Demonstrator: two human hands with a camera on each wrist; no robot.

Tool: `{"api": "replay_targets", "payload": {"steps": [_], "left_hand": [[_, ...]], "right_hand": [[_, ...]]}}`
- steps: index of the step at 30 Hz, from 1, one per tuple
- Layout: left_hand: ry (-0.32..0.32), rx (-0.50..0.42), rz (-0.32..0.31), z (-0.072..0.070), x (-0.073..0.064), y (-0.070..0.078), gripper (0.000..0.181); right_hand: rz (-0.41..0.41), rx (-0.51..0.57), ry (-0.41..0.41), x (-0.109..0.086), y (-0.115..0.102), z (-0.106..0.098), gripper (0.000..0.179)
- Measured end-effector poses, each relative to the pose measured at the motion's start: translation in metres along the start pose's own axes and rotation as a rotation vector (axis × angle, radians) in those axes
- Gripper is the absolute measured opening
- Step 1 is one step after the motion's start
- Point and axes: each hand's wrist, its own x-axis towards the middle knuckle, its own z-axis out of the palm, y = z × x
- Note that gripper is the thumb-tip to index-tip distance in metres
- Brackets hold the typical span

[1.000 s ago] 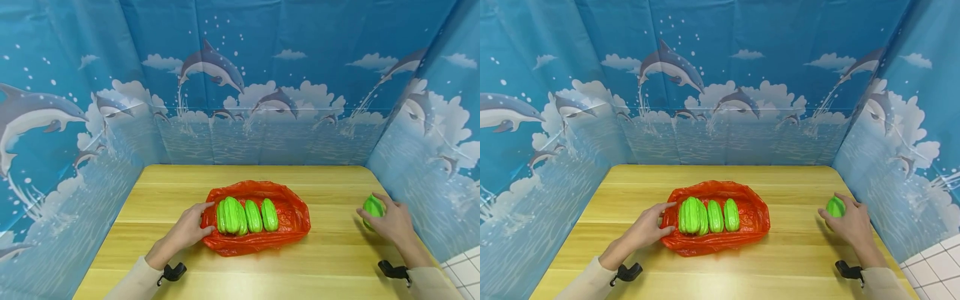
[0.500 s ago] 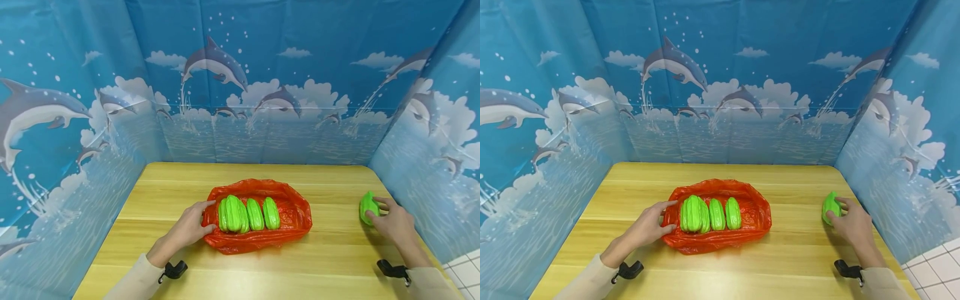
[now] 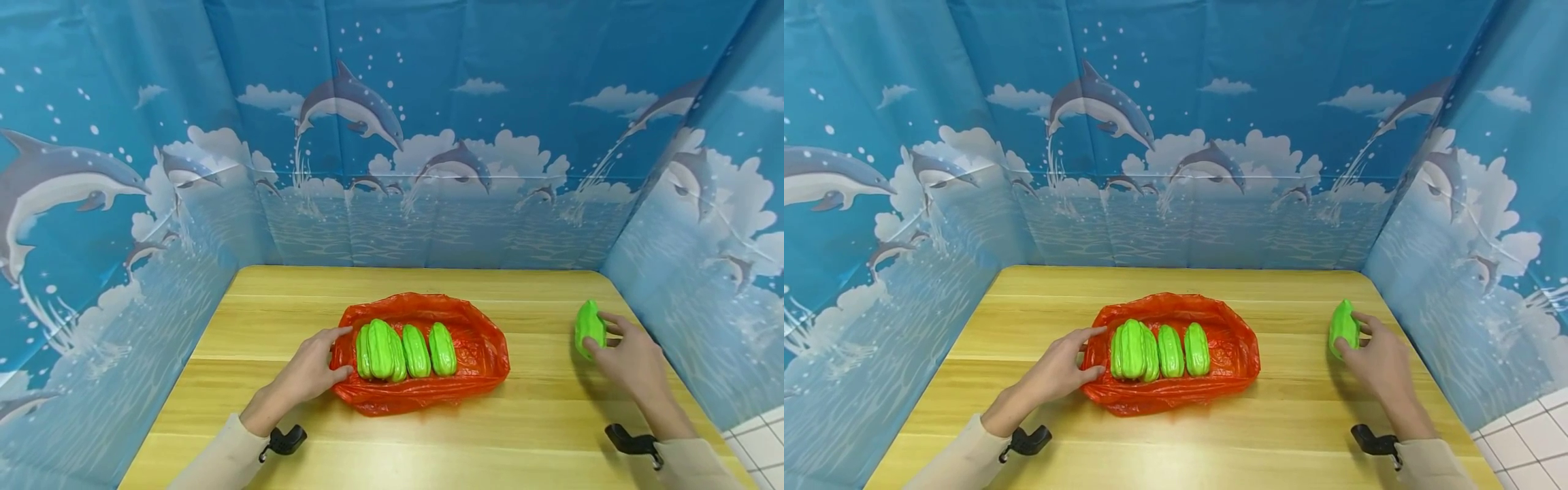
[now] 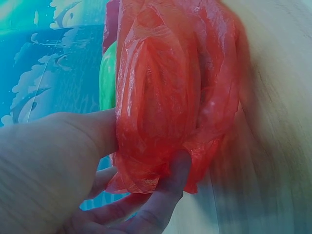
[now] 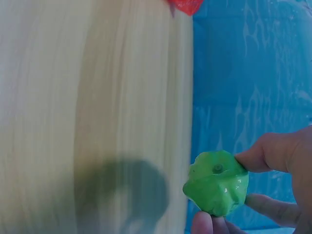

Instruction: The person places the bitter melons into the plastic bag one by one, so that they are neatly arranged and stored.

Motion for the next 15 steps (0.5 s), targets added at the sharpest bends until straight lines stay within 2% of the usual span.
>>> {"api": "replay_targets", "payload": {"steps": [15], "left_hand": [[-0.002, -0.012, 0.001, -0.001, 0.000, 0.006, 0.076]], "right_hand": [[-0.045, 0.065, 0.011, -0.009, -0.023, -0.006, 0.076]]}}
